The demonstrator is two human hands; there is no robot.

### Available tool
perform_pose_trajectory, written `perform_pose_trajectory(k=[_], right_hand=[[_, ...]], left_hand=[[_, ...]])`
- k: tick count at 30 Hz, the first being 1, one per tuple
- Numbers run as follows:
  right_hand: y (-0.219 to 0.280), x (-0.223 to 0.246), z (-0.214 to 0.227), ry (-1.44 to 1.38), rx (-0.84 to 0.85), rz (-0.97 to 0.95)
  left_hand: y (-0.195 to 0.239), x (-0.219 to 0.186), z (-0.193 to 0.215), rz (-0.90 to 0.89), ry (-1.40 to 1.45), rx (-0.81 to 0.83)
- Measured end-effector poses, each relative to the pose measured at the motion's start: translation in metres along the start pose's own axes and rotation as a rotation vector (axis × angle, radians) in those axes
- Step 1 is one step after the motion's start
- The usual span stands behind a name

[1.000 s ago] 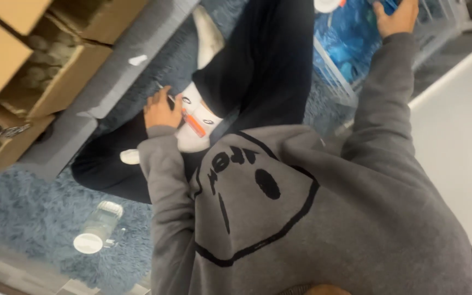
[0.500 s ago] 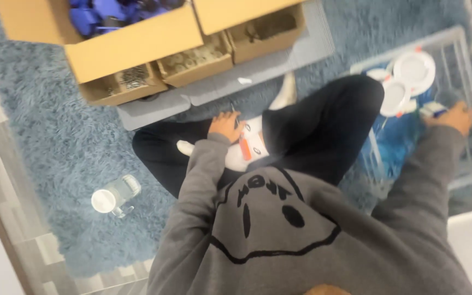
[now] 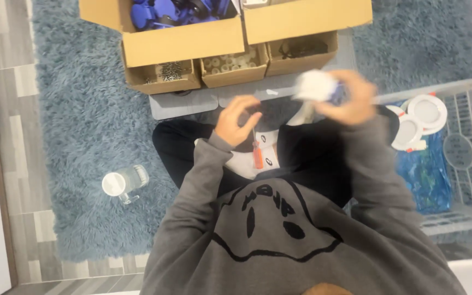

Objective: Assembling small white plastic hardware components using a screwdriver

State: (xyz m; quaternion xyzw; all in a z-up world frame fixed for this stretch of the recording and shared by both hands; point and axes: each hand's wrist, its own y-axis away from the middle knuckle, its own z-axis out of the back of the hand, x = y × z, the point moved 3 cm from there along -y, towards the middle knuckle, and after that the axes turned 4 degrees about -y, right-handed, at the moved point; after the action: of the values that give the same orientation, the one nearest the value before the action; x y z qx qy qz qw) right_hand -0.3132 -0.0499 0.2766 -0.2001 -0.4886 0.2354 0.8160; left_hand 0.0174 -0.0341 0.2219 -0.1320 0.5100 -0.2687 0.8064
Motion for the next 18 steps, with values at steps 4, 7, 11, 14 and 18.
perform_pose_trajectory(k=[4, 7, 11, 14, 18], right_hand=[[-0.016, -0.01, -0.089, -0.234, 0.137, 0.095], [-0.023, -0.014, -0.124, -0.29, 0.194, 0.198], [-0.021, -0.025, -0.138, -0.276, 0.169, 0.222], [-0.024, -0.028, -0.141, -0.26, 0.173, 0.241], [-0.023, -0.029, -0.142, -0.235, 0.192, 0.235]], left_hand=[[-0.016, -0.019, 0.02, -0.04, 0.01, -0.11], [-0.016, -0.006, 0.013, -0.085, 0.018, -0.125], [-0.008, 0.017, 0.0, -0.013, 0.026, -0.153], [-0.009, 0.026, -0.002, 0.008, 0.035, -0.172], [-0.011, 0.028, -0.005, 0.013, 0.031, -0.201]])
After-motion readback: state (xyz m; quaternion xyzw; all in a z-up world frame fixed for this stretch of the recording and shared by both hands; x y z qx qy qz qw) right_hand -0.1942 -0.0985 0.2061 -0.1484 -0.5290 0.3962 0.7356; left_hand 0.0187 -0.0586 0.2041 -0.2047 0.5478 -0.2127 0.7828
